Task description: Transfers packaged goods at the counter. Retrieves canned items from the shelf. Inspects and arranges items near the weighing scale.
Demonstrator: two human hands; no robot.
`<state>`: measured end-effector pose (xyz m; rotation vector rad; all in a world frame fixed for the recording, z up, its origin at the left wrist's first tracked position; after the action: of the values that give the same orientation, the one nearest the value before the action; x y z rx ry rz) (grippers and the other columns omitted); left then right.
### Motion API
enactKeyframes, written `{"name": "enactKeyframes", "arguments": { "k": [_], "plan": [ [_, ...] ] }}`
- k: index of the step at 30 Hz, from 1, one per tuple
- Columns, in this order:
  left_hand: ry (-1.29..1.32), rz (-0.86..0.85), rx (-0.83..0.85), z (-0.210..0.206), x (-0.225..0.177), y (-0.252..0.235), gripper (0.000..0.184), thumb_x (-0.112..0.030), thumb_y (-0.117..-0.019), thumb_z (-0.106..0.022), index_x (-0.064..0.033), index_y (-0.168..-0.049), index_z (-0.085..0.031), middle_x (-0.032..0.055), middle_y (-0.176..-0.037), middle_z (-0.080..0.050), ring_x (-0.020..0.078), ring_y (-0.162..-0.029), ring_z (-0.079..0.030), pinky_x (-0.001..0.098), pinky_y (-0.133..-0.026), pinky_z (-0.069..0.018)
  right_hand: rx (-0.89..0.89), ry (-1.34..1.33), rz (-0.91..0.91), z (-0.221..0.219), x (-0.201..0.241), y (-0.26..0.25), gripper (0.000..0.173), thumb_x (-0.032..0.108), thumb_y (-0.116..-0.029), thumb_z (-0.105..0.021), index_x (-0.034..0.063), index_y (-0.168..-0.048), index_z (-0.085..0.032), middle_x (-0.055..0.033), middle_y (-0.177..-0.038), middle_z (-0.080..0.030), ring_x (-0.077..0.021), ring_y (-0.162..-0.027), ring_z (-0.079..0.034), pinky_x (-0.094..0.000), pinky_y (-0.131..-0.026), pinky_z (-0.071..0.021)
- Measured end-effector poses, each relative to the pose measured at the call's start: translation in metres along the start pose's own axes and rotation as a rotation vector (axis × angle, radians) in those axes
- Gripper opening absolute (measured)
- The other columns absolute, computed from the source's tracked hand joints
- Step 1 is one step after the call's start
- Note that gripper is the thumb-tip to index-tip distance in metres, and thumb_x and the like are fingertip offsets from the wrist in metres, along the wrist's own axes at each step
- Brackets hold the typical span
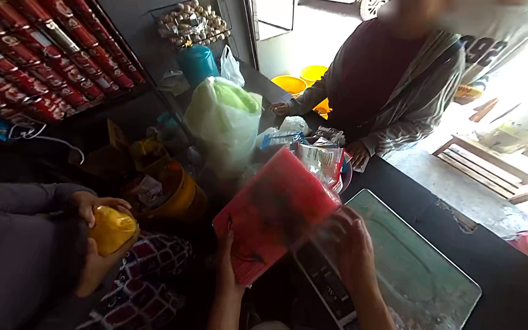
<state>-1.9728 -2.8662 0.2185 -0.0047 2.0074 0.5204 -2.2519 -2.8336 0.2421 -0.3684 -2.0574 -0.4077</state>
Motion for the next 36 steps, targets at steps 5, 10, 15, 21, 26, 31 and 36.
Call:
{"name": "enactKeyframes", "arguments": {
  "k": [5, 10, 15, 21, 26, 31, 36],
  "plan": [
    [0.209, 0.050, 0.133, -0.073, 0.000, -0.039, 0.038, -0.040, -0.1085, -0.042, -0.0128, -0.130, -0.058, 0.0079, -0.108, -0.073, 0.0177, -0.095, -0.073, 0.0399, -0.078, -0.0640, 0.022, -0.044, -0.018, -0.004, -0.001, 0.013, 0.055, 0.042, -0.1040, -0.051, 0.0058, -0.145, -0.046, -0.0157, -0.116, -0.069, -0.0257, -0.086, -0.072, -0.0383, -0.066, -0.0624],
    [0.344, 0.026, 0.200, -0.141, -0.006, -0.081, 0.040, -0.038, -0.1095, -0.038, -0.0133, -0.139, -0.048, 0.0104, -0.120, -0.066, 0.0232, -0.107, -0.068, 0.0478, -0.088, -0.0590, 0.007, -0.079, 0.006, 0.003, 0.002, 0.030, 0.051, 0.038, -0.1048, -0.051, 0.0074, -0.145, -0.047, -0.0153, -0.114, -0.069, -0.0237, -0.082, -0.071, -0.0361, -0.064, -0.0617],
    [0.410, -0.008, 0.193, -0.196, -0.004, -0.124, 0.044, -0.040, -0.1100, -0.033, -0.0100, -0.139, -0.045, 0.0139, -0.123, -0.062, 0.0258, -0.109, -0.063, 0.0502, -0.089, -0.0556, -0.040, -0.091, 0.031, 0.025, 0.002, 0.043, 0.050, 0.036, -0.1053, -0.050, 0.0075, -0.146, -0.045, -0.0154, -0.112, -0.069, -0.0235, -0.081, -0.072, -0.0352, -0.063, -0.0622],
    [0.420, 0.076, 0.117, -0.217, 0.009, -0.155, 0.043, -0.039, -0.1068, -0.044, -0.0106, -0.139, -0.045, 0.0169, -0.125, -0.058, 0.0295, -0.107, -0.063, 0.0491, -0.084, -0.0562, -0.134, -0.071, 0.048, 0.046, 0.001, 0.055, 0.048, 0.033, -0.1062, -0.046, 0.0088, -0.148, -0.044, -0.0156, -0.112, -0.068, -0.0237, -0.080, -0.072, -0.0351, -0.062, -0.0624],
    [0.423, 0.109, 0.152, -0.206, 0.006, -0.145, 0.050, -0.044, -0.1073, -0.041, -0.0123, -0.146, -0.041, 0.0162, -0.139, -0.053, 0.0307, -0.118, -0.059, 0.0496, -0.095, -0.0536, -0.134, -0.007, 0.088, 0.053, -0.005, 0.059, 0.045, 0.030, -0.1068, -0.045, 0.0109, -0.147, -0.044, -0.0108, -0.110, -0.070, -0.0213, -0.079, -0.073, -0.0342, -0.063, -0.0630],
    [0.141, 0.098, 0.283, -0.148, 0.018, -0.062, 0.041, -0.034, -0.1109, -0.038, -0.0121, -0.146, -0.040, 0.0139, -0.125, -0.062, 0.0251, -0.099, -0.068, 0.0429, -0.084, -0.0585, -0.120, -0.003, 0.073, 0.039, -0.012, 0.059, 0.038, 0.028, -0.1093, -0.036, 0.0135, -0.144, -0.044, -0.0046, -0.108, -0.071, -0.0163, -0.078, -0.072, -0.0306, -0.062, -0.0618],
    [-0.655, 0.282, 0.944, 0.008, 0.099, 0.070, 0.039, -0.018, -0.1069, -0.048, 0.0009, -0.141, -0.051, 0.0151, -0.115, -0.069, 0.0215, -0.097, -0.069, 0.0406, -0.088, -0.0577, 0.421, -0.089, 0.084, -0.009, -0.012, 0.065, 0.047, 0.063, -0.0985, -0.048, 0.0344, -0.133, -0.062, 0.0044, -0.101, -0.073, -0.0112, -0.078, -0.070, -0.0282, -0.063, -0.0586]
  ]
}}
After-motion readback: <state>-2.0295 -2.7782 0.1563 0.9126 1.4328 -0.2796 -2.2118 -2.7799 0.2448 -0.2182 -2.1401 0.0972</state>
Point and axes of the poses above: each hand's wrist, its own y-axis away from the middle knuckle, its own z-axis out of the back of the hand, x = y × z, the point moved 5 cm from there along -y, towards the middle knuckle
